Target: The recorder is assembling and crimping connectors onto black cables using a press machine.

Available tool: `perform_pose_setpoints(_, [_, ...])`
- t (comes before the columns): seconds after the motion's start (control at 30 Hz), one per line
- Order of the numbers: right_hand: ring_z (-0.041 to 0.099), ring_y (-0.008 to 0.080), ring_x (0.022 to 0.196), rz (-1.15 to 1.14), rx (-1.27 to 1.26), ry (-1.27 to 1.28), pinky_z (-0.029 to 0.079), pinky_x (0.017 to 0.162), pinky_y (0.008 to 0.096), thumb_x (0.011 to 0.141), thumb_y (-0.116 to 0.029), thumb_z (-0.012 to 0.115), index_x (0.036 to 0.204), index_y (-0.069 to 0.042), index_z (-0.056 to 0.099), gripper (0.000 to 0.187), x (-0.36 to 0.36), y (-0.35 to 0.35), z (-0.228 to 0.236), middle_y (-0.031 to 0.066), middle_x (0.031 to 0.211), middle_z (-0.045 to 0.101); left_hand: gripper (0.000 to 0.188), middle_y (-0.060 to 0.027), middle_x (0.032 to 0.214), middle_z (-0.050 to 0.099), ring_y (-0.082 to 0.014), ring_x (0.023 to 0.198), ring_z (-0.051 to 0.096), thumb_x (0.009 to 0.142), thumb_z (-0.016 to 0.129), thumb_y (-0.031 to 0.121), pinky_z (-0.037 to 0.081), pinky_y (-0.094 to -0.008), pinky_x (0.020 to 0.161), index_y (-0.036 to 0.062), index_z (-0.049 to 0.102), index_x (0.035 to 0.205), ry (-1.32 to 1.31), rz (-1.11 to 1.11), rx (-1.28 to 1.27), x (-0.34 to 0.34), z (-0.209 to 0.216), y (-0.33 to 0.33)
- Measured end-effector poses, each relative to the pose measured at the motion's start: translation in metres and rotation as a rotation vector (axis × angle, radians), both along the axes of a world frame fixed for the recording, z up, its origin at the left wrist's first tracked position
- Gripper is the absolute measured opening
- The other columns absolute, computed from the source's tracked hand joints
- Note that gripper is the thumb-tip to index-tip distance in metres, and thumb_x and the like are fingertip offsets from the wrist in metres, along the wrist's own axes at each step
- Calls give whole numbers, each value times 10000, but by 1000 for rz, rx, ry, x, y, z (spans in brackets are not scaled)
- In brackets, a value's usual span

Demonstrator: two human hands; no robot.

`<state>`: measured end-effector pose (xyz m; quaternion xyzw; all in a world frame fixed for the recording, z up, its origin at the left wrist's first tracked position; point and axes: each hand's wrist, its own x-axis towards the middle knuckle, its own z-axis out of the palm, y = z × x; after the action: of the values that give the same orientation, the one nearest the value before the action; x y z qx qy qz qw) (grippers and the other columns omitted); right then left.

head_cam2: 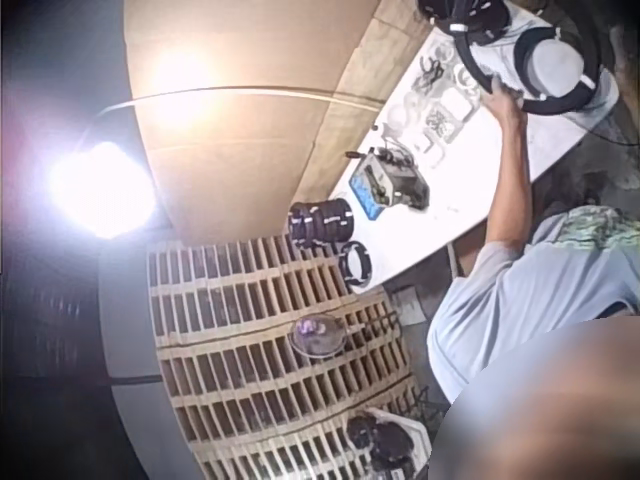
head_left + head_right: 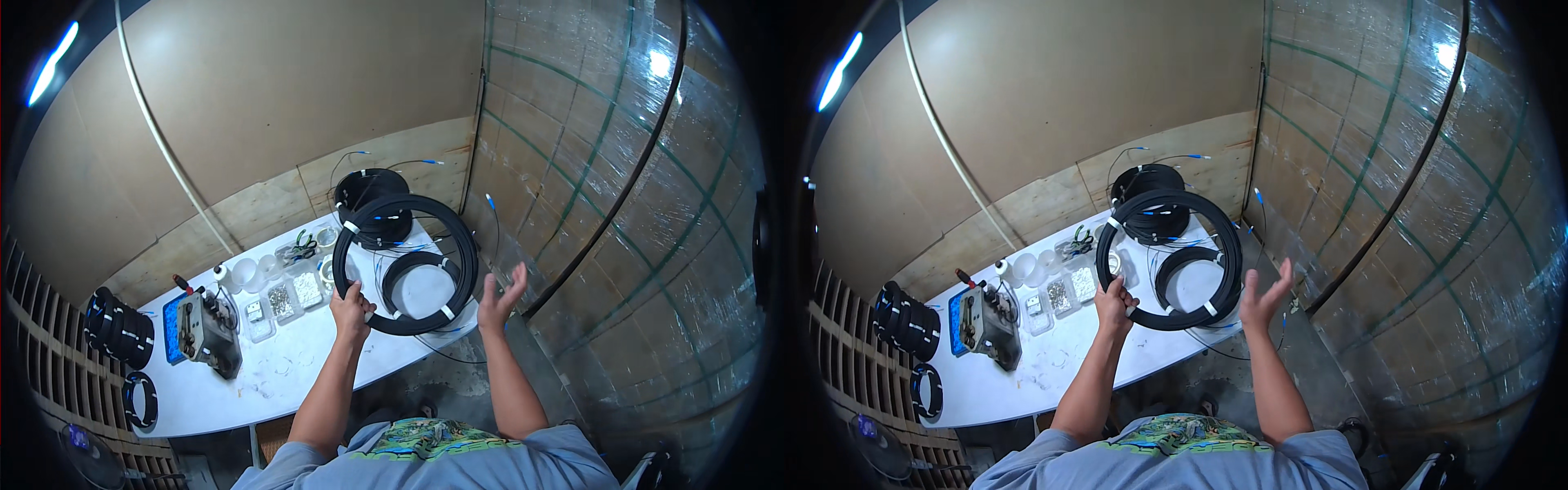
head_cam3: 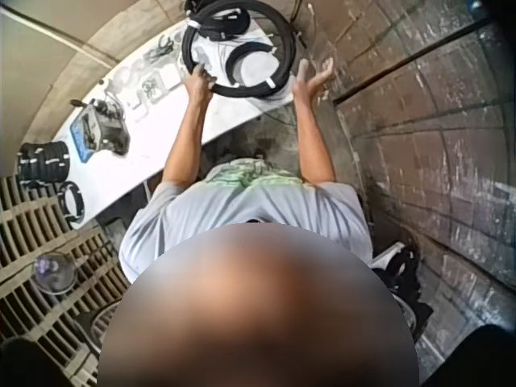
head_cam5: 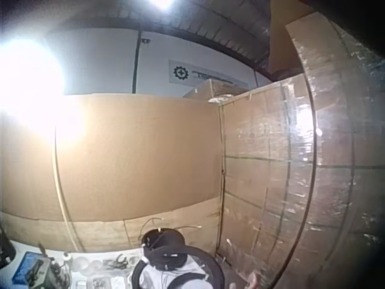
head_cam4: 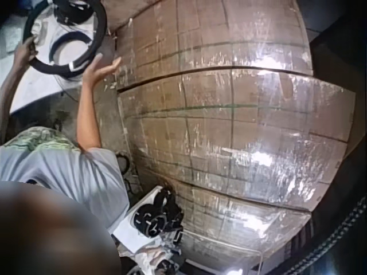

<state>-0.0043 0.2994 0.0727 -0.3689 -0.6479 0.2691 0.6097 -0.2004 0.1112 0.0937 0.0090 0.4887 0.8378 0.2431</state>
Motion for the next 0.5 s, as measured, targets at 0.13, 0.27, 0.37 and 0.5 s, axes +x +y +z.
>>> perform_pose_setpoints(0.13, [509,225,1238,310,-626,348,466,986,365,1001,-374,656,1561,-151,276,714,-10,-53,-41,127,1379,508,109,28,617,363,-115,484,382,978,590,119,420,-325,496,127,483,997,-16,37,88,-10,4,-32])
perform_pose_setpoints(0.27, [637,189,971,838,-897,588,541,792,372,1009,-349,643,1513,-190,370,594,-51,-118,-38,62,1168,628,142,11,604,359,-136,467,401,976,599,91,445,-346,488,94,460,1002,-62,65,164,-17,3,-61])
perform_pose_setpoints(0.37, [551,157,680,825,-1121,781,518,746,414,1021,-255,614,1156,-190,569,156,-85,-160,4,-9,768,553,166,6,608,383,-136,472,422,972,614,97,447,-346,493,96,450,995,-48,62,185,-22,5,-88])
perform_pose_setpoints(0.5, [406,104,548,800,-1118,871,436,626,340,995,-165,583,987,-195,518,73,-106,-195,9,-46,634,398,190,-7,634,424,-145,483,454,971,632,107,461,-348,506,103,443,993,-46,55,183,-34,6,-123])
